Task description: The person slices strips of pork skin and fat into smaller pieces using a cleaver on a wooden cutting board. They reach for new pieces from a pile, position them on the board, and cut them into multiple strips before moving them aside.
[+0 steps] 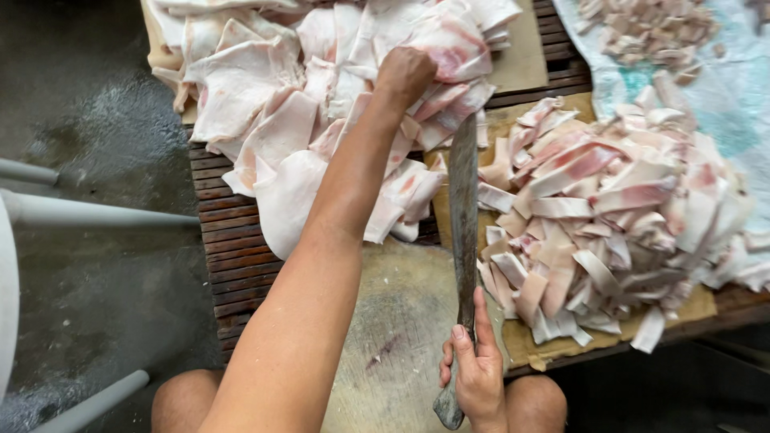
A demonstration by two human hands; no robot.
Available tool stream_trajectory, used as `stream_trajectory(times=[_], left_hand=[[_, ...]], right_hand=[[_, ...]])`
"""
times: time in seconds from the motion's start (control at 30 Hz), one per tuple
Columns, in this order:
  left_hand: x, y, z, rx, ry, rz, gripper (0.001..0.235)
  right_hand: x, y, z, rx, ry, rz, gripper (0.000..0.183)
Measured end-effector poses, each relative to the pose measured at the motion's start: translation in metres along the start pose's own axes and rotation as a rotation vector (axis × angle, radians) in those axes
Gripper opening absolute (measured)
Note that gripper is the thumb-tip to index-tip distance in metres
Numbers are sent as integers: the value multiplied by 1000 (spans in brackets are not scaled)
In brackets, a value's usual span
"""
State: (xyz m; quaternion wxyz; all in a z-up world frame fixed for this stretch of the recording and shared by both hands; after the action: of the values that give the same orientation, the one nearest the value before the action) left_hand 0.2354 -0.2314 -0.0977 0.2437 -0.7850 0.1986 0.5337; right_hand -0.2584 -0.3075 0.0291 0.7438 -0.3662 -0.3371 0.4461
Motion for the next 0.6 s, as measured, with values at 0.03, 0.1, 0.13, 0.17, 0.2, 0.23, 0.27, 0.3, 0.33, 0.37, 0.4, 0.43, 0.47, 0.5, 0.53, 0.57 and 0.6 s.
stream_trajectory(times=[0.03, 0.1, 0.13, 0.17, 0.2, 0.23, 0.27, 0.3, 0.33, 0.37, 0.4, 0.43, 0.47, 0.5, 0.53, 0.57, 0.6], left_hand=[[-2, 1, -3, 5, 17, 4, 17], [-1, 1, 7, -106, -87, 12, 18], [-5, 0, 8, -113, -79, 10, 18], [-8, -1, 10, -170, -77, 63, 17], [-11, -5, 5, -221, -67, 114, 17], [-14, -4, 3, -223, -51, 108, 17], [-13, -2, 5, -254, -15, 112, 14], [-11, -5, 0, -285, 22, 116, 14], [-1, -4, 3, -284, 4, 123, 14], [12, -10, 0, -326, -48, 197, 15], [29, -5, 0, -355, -110, 281, 21], [43, 2, 5, -342, -137, 297, 21], [52, -10, -1, -356, -124, 302, 26], [58, -21, -7, -370, -111, 307, 38], [63, -28, -5, -392, -127, 306, 38], [59, -30, -8, -361, -26, 273, 20], [50, -32, -9, -308, 73, 236, 6]], right_hand=[[-3, 3, 9, 39, 13, -33, 69], [-12, 5, 29, 51, 39, -23, 69], [-15, 6, 34, 58, 52, -23, 69], [-19, 6, 40, 50, 46, -18, 69], [-22, 7, 43, 81, 67, -23, 71], [-25, 9, 43, 113, 88, -29, 73], [-26, 11, 42, 99, 81, -26, 73], [-26, 13, 37, 70, 92, -30, 71], [-28, 19, 41, 72, 117, -34, 70], [-31, 22, 33, 89, 124, -32, 70], [-31, 24, 24, 65, 98, -42, 70], [-29, 27, 20, 41, 72, -53, 70], [-27, 27, 7, 40, 65, -44, 70], [-23, 31, -3, 72, 66, -38, 73], [-20, 34, -7, 124, 61, -29, 76], [-20, 33, -14, 144, 48, -16, 76], [-15, 32, -20, 105, 35, -4, 74]])
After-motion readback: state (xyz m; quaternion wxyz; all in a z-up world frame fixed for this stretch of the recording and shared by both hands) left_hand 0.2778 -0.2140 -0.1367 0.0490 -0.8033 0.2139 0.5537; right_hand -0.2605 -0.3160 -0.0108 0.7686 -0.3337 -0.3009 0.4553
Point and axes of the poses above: each hand's wrist, its own z-axis away from the middle knuckle, its own x-axis out of the palm, y = z × x, the point moved 4 cm from there along -z, towards the middle knuckle, and after that the axes turned 8 degrees about -z, right-handed, at the moved point
